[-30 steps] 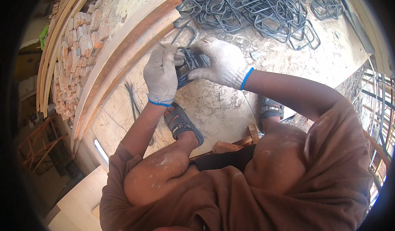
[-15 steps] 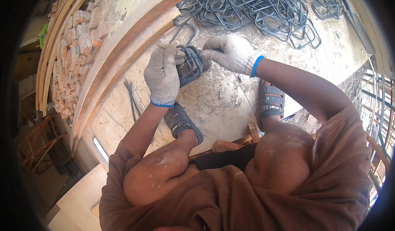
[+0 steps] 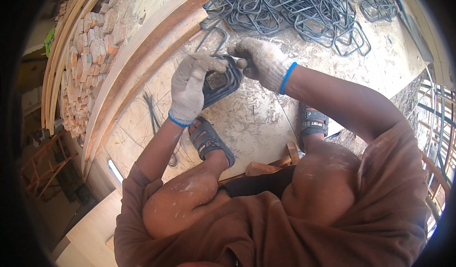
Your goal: The person sits on a stool and repeatedly picks up wire ties from a pile on the floor. They wrap each tie around a stack of rectangular metal frames and twist it to secure the bundle. The tied frames are stacked on the floor as the task progresses.
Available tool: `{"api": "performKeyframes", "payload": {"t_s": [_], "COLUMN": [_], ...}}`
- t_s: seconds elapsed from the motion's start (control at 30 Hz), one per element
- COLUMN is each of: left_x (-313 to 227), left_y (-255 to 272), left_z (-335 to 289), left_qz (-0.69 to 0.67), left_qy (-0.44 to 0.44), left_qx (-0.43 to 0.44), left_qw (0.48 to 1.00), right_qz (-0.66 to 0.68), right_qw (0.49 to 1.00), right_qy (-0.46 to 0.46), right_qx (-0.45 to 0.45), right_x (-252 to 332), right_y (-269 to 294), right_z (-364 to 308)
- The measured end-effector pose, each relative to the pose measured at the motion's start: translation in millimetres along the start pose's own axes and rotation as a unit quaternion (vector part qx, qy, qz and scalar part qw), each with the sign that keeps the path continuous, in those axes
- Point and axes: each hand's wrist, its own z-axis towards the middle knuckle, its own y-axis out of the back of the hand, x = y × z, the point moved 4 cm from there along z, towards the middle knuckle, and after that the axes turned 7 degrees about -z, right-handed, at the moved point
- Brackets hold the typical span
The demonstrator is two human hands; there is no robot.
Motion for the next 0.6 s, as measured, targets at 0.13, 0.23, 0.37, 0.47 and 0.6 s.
{"api": "performKeyframes", "payload": {"t_s": [0.13, 0.23, 0.37, 0.47, 0.6], "left_x": [5.0, 6.6, 7.2, 9.9, 10.2], "left_y": [5.4, 1.9, 9.6, 17.0, 10.2], "left_z": [10.9, 15.0, 26.5, 27.2, 28.1], "left_qz": [-0.088, -0.129, -0.075, -0.095, -0.089], "left_qy": [-0.017, 0.019, 0.034, 0.076, 0.059], "left_qx": [0.02, -0.011, -0.03, -0.049, -0.045], "left_qw": [0.996, 0.991, 0.996, 0.991, 0.993], "right_qz": [0.124, 0.167, 0.005, -0.093, -0.33], "right_qw": [0.976, 0.973, 0.987, 0.981, 0.905], "right_qy": [-0.017, -0.031, 0.039, 0.07, 0.248], "right_qx": [0.177, 0.155, 0.157, 0.156, 0.104], "right_x": [-5.7, 0.3, 7.6, 11.4, 27.6], "right_y": [9.4, -1.9, -3.4, 5.7, 18.4], "right_z": [3.8, 5.1, -1.7, -9.4, -12.4]}}
